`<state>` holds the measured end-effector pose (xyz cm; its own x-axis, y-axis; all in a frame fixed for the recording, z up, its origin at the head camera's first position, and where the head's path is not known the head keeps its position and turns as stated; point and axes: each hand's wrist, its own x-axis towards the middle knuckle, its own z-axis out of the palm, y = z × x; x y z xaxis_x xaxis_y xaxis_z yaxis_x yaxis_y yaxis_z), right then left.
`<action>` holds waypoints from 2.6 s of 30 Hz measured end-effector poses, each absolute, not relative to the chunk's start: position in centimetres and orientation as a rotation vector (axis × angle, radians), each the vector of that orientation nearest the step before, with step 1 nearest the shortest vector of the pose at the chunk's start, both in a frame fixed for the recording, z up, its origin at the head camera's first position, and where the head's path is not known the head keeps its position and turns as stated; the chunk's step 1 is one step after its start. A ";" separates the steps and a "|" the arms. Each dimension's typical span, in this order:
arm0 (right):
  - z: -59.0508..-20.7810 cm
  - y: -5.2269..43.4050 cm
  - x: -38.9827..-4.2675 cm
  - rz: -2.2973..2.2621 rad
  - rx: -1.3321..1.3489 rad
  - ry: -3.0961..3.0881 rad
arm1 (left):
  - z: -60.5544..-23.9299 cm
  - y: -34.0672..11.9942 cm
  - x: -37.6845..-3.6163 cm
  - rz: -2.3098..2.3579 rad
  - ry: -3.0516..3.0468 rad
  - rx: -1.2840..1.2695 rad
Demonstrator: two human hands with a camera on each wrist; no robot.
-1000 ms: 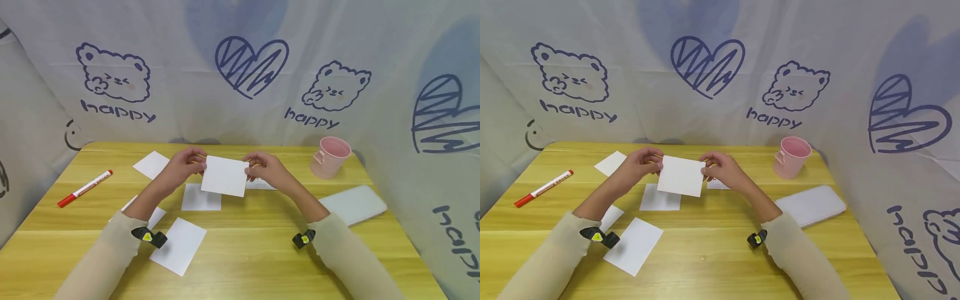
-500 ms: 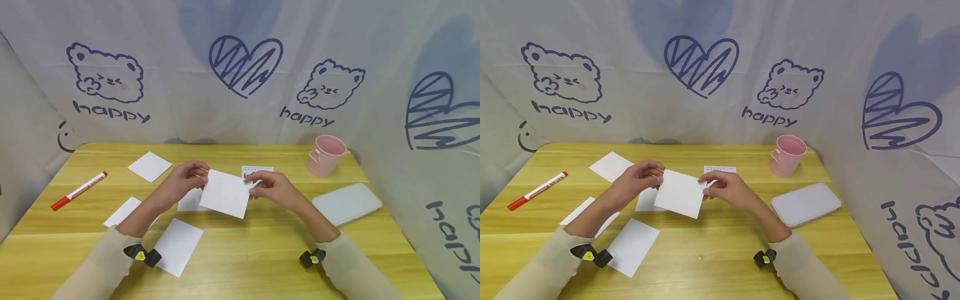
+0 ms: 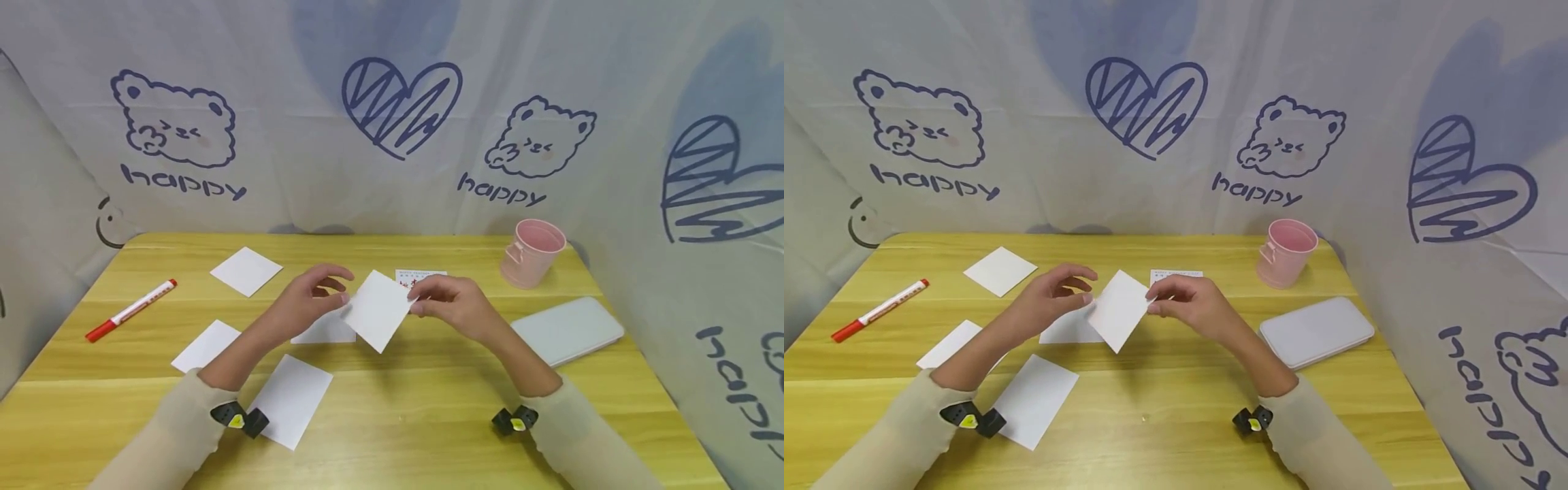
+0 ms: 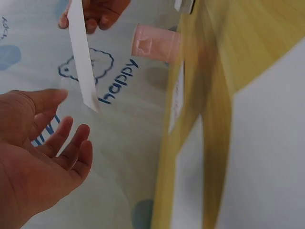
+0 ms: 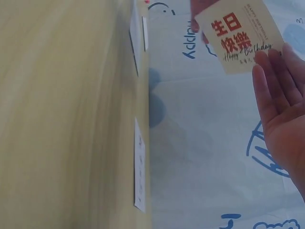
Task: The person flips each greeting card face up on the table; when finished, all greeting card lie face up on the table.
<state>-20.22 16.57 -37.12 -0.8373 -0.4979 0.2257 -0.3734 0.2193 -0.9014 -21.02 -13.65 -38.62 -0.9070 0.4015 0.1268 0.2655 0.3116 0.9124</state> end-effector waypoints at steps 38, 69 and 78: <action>-37.4 14.0 -19.0 -1.424 -0.871 2.522 | -38.1 -10.0 -18.2 1.641 2.340 0.665; -42.9 21.5 -21.6 -1.152 -0.392 2.641 | -43.5 -6.1 -23.9 1.182 2.422 0.726; -43.7 22.4 -23.6 -0.988 -0.410 2.746 | -44.1 -4.1 -26.8 1.097 2.458 0.794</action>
<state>-23.63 22.39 -43.69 -0.9428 -0.3216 -0.0879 -0.1920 0.7392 -0.6456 -26.77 -4.14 -44.07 -0.7887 0.6104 -0.0728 0.3534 0.5471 0.7588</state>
